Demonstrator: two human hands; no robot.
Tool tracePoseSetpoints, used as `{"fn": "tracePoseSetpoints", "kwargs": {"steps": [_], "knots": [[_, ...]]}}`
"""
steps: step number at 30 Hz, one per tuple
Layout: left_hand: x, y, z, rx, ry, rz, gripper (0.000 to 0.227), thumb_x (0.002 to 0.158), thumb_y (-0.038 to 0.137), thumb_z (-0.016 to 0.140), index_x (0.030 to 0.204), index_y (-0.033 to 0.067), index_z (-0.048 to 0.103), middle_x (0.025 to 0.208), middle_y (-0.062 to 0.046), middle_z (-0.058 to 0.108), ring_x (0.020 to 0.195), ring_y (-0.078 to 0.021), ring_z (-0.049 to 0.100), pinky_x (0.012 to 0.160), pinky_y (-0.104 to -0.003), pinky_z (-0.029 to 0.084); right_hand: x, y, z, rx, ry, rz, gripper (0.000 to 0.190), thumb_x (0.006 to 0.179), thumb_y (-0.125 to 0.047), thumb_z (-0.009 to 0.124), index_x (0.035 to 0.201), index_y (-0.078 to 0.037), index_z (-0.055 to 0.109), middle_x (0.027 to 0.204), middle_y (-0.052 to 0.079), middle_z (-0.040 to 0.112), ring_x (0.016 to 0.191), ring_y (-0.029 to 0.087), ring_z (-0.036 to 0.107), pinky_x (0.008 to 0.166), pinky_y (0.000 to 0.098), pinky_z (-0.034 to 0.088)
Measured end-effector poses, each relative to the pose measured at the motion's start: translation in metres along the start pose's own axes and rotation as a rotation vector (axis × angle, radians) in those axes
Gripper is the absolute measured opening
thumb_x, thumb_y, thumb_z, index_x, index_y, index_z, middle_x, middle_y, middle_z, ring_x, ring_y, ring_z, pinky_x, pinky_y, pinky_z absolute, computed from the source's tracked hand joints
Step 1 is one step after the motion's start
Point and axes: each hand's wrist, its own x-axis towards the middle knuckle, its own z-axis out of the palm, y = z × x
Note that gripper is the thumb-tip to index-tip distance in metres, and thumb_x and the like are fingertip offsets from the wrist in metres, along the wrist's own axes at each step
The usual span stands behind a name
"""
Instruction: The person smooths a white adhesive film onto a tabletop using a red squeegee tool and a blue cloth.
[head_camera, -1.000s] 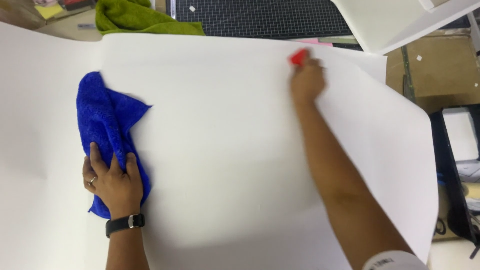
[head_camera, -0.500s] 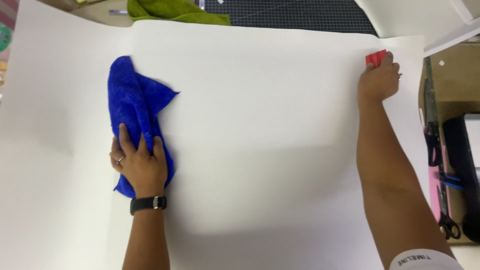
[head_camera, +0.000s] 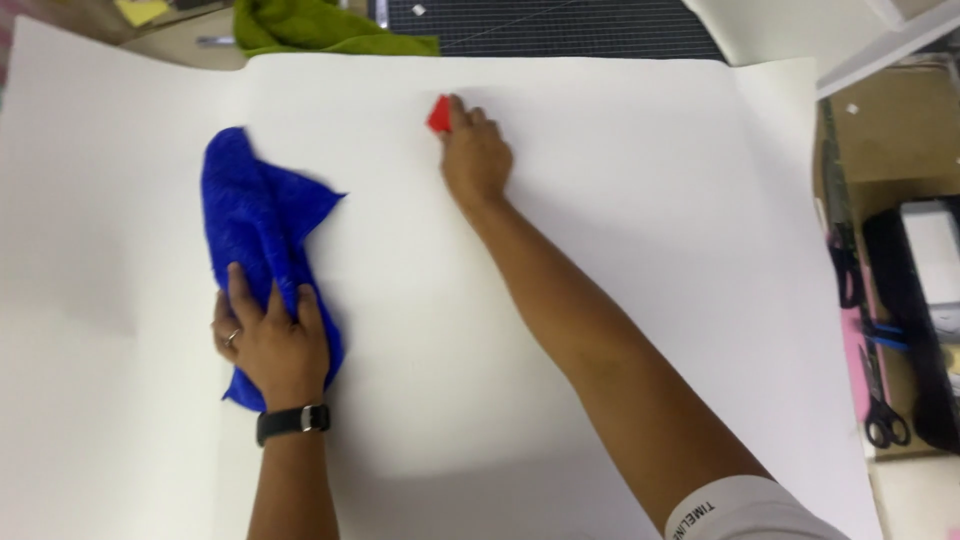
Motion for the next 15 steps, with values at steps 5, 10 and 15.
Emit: {"fn": "tracePoseSetpoints", "kwargs": {"steps": [5,10,15], "knots": [[-0.001,-0.006,0.007,-0.024,0.015,0.000,0.039,0.104,0.038,0.059,0.131,0.0149,0.076,0.165,-0.019,0.042,0.141,-0.0488,0.037,0.110,-0.067,0.025,0.041,0.182,-0.043,-0.165,0.157,0.184,0.041,0.091,-0.035,0.071,0.130,-0.027,0.061,0.103,0.008,0.068,0.090,0.033,0.067,0.064,0.0509,0.055],[-0.004,-0.007,0.007,0.000,0.003,-0.004,0.039,0.105,0.038,0.058,0.126,0.0111,0.078,0.169,-0.019,0.043,0.142,-0.0498,0.037,0.109,-0.068,0.026,0.065,0.361,-0.117,-0.137,0.481,0.041,0.046,0.083,-0.023,0.083,0.125,-0.017,0.067,0.103,0.013,0.075,0.088,0.041,0.068,0.069,0.0548,0.052],[-0.010,-0.017,0.018,0.061,0.067,0.027,0.039,0.103,0.041,0.061,0.124,0.0138,0.079,0.169,-0.019,0.048,0.142,-0.0481,0.043,0.111,-0.066,0.030,0.074,0.408,-0.181,-0.260,0.243,0.085,0.047,0.087,-0.026,0.075,0.133,-0.021,0.069,0.103,0.018,0.073,0.093,0.047,0.064,0.080,0.0575,0.048]]}}
